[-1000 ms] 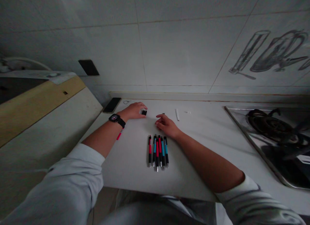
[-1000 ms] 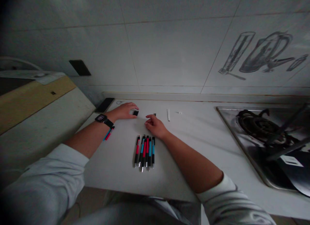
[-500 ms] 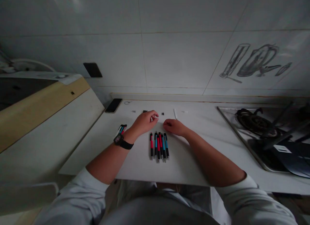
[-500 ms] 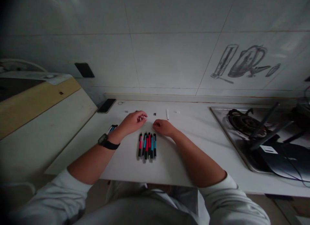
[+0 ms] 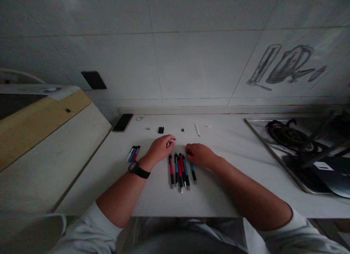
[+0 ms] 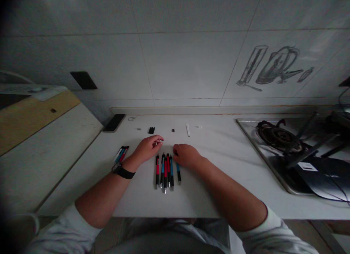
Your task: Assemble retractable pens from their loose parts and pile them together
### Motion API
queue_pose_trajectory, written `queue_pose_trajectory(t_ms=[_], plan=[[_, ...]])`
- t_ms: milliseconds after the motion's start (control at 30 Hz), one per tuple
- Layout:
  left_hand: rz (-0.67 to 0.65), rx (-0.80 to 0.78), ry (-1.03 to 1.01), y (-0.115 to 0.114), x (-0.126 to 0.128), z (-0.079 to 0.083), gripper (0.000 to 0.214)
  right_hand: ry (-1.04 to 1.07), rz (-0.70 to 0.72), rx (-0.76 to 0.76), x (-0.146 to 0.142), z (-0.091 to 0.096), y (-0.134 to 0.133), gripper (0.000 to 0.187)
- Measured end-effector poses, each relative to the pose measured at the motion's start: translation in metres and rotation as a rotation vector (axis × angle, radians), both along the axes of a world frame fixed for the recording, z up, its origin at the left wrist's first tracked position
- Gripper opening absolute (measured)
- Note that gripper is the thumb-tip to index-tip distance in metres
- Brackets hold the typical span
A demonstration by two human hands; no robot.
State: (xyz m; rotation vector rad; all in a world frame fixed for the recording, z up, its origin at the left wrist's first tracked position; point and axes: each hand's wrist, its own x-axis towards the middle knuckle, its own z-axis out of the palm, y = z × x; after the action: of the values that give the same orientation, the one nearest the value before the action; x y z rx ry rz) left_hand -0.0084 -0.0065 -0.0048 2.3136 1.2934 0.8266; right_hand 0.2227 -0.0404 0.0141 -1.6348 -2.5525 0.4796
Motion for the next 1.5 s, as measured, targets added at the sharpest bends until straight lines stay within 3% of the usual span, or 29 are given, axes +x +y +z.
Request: queue_pose_trajectory(t_ms=[133,300,467,633,767,867,967,1167,1300,1500], plan=[[-0.012,0.007,0.005,-0.002,0.002,0.001,0.019,-0.102,-0.028,0.057,-0.003,0.006,-0.005,0.021],[-0.020,0.013,0.007,-0.003,0.002,0.001,0.018,-0.179,-0.029,0.012,-0.010,0.013,-0.015,0.031],[-0.041,0.013,0.004,-0.002,0.002,-0.002,0.017,-0.188,-0.044,0.016,-0.014,0.014,-0.019,0.027],[-0.051,0.043,-0.023,-0.003,0.005,-0.001,0.019,0.042,-0.106,0.146,-0.012,0.003,-0.009,0.029],[-0.117,0.031,-0.100,-0.006,0.009,0.002,0.021,0.373,-0.022,0.227,-0.008,-0.008,-0.002,0.024],[-0.161,0.030,-0.120,-0.007,0.010,0.003,0.010,0.486,0.015,0.278,-0.007,-0.014,0.000,0.015],[-0.110,0.089,-0.137,-0.005,0.008,0.004,0.005,0.529,0.015,0.314,-0.004,-0.015,0.003,0.019],[0.119,0.230,-0.250,0.003,-0.002,0.006,0.007,0.604,-0.098,0.342,0.013,-0.017,0.020,0.017],[0.107,0.237,-0.241,0.006,-0.004,0.003,0.008,0.682,-0.183,0.325,0.018,-0.023,0.029,0.020],[0.045,0.261,-0.192,0.003,-0.004,0.006,0.011,0.641,-0.174,0.243,0.017,-0.024,0.029,0.037]])
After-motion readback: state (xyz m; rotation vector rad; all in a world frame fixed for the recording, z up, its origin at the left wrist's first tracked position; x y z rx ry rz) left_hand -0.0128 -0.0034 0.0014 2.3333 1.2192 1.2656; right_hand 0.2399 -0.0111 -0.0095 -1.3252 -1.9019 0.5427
